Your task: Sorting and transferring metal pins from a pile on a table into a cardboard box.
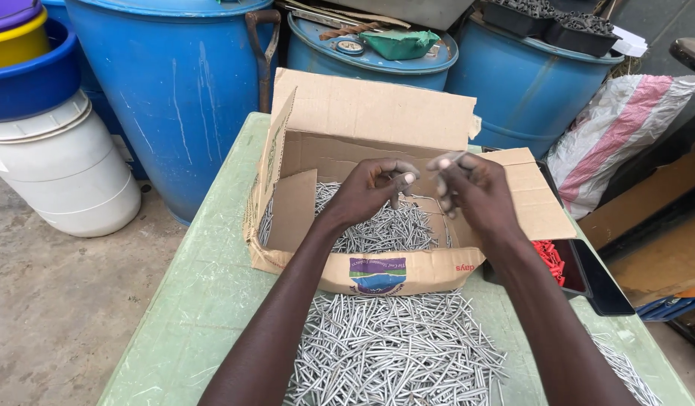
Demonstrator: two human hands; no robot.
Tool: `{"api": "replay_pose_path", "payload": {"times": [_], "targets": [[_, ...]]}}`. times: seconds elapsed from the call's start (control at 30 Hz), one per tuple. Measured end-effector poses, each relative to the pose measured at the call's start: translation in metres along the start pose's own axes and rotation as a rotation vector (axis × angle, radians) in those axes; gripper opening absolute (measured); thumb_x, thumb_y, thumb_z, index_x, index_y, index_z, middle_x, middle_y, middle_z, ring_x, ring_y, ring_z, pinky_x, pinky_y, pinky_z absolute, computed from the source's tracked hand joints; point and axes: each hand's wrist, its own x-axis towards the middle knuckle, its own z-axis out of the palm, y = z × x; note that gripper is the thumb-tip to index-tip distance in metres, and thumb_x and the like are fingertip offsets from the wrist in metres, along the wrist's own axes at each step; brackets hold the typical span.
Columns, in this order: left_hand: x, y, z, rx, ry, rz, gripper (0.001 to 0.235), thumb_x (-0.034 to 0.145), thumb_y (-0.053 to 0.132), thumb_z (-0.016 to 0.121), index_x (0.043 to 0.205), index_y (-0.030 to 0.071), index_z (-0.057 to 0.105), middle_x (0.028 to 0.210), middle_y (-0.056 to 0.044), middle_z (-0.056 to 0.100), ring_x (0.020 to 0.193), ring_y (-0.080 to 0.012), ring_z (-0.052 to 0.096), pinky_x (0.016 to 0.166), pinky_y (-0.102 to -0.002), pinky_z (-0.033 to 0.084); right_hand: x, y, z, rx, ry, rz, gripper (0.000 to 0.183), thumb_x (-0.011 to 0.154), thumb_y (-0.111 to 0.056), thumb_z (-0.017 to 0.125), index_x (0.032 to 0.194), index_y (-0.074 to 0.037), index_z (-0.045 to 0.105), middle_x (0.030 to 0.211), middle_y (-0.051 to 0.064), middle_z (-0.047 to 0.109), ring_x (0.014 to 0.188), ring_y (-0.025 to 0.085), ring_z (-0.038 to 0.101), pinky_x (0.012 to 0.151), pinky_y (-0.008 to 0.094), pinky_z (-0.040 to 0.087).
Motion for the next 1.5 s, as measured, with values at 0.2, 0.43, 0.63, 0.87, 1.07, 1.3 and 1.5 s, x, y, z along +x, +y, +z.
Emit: {"api": "replay_pose_path", "payload": {"times": [0.2, 0.43, 0.63, 0.87, 1.07, 1.3, 1.5], "targets": [[0.002, -0.027, -0.013, 0.608, 0.1, -0.176, 0.026, 0.088, 0.016, 0.065, 0.111, 0.005, 0.071, 0.08, -0.013, 0.072, 0.073, -0.0284, 0.073, 0.07, -0.044, 0.056, -0.066, -0.051, -0.026, -0.384, -0.342, 0.215, 0.027, 0.088, -0.009, 0.065, 0.069, 0.005, 0.077, 0.04, 0.011, 0.056, 0.035, 0.014, 0.049, 0.034, 0.028, 0.044], [-0.001, -0.039, -0.012, 0.964, 0.049, -0.325, 0.018, 0.083, 0.014, 0.068, 0.097, 0.003, 0.074, 0.078, -0.013, 0.071, 0.076, -0.0319, 0.074, 0.07, -0.043, 0.057, -0.024, -0.042, -0.025, -0.711, -0.415, 0.202, 0.022, 0.085, -0.003, 0.065, 0.101, 0.001, 0.08, 0.064, 0.021, 0.073, 0.052, 0.025, 0.064, 0.053, 0.037, 0.054], [0.001, -0.043, -0.011, 1.083, 0.036, -0.356, 0.013, 0.08, 0.016, 0.07, 0.085, 0.004, 0.073, 0.071, -0.013, 0.068, 0.072, -0.0328, 0.073, 0.065, -0.043, 0.056, 0.053, 0.075, -0.015, -1.447, -0.53, 0.303, 0.037, 0.078, -0.011, 0.078, 0.114, -0.016, 0.076, 0.103, 0.013, 0.076, 0.098, 0.033, 0.073, 0.079, 0.043, 0.058], [-0.002, -0.034, -0.006, 1.084, -0.024, -0.395, 0.023, 0.084, 0.019, 0.067, 0.096, -0.001, 0.072, 0.086, -0.021, 0.068, 0.093, -0.0417, 0.07, 0.083, -0.051, 0.055, 0.063, 0.116, -0.003, -1.276, -0.656, 0.339, 0.038, 0.08, -0.011, 0.075, 0.118, -0.006, 0.069, 0.11, 0.02, 0.071, 0.107, 0.039, 0.069, 0.084, 0.048, 0.057], [-0.003, -0.045, -0.007, 1.11, 0.031, -0.382, 0.021, 0.084, 0.018, 0.065, 0.095, 0.001, 0.073, 0.084, -0.019, 0.067, 0.091, -0.041, 0.07, 0.08, -0.052, 0.056, 0.056, 0.118, 0.007, -0.849, -0.507, 0.259, 0.021, 0.082, -0.005, 0.064, 0.1, -0.005, 0.072, 0.072, 0.011, 0.073, 0.061, 0.022, 0.073, 0.058, 0.035, 0.058], [-0.003, -0.037, -0.018, 1.09, 0.139, -0.431, 0.013, 0.081, 0.009, 0.061, 0.08, 0.003, 0.071, 0.075, -0.018, 0.067, 0.085, -0.0402, 0.072, 0.076, -0.049, 0.055, 0.08, 0.115, -0.003, -0.917, -0.299, 0.225, 0.029, 0.087, -0.009, 0.066, 0.112, 0.004, 0.069, 0.077, 0.02, 0.071, 0.056, 0.025, 0.071, 0.049, 0.04, 0.062], [-0.002, -0.044, -0.016, 1.096, 0.115, -0.424, 0.012, 0.08, 0.012, 0.064, 0.08, 0.003, 0.072, 0.074, -0.018, 0.067, 0.084, -0.0418, 0.072, 0.074, -0.05, 0.055, 0.048, 0.07, -0.003, -1.013, -0.318, 0.3, 0.028, 0.083, -0.017, 0.068, 0.109, -0.012, 0.075, 0.069, 0.007, 0.074, 0.057, 0.02, 0.073, 0.061, 0.034, 0.059]]}}
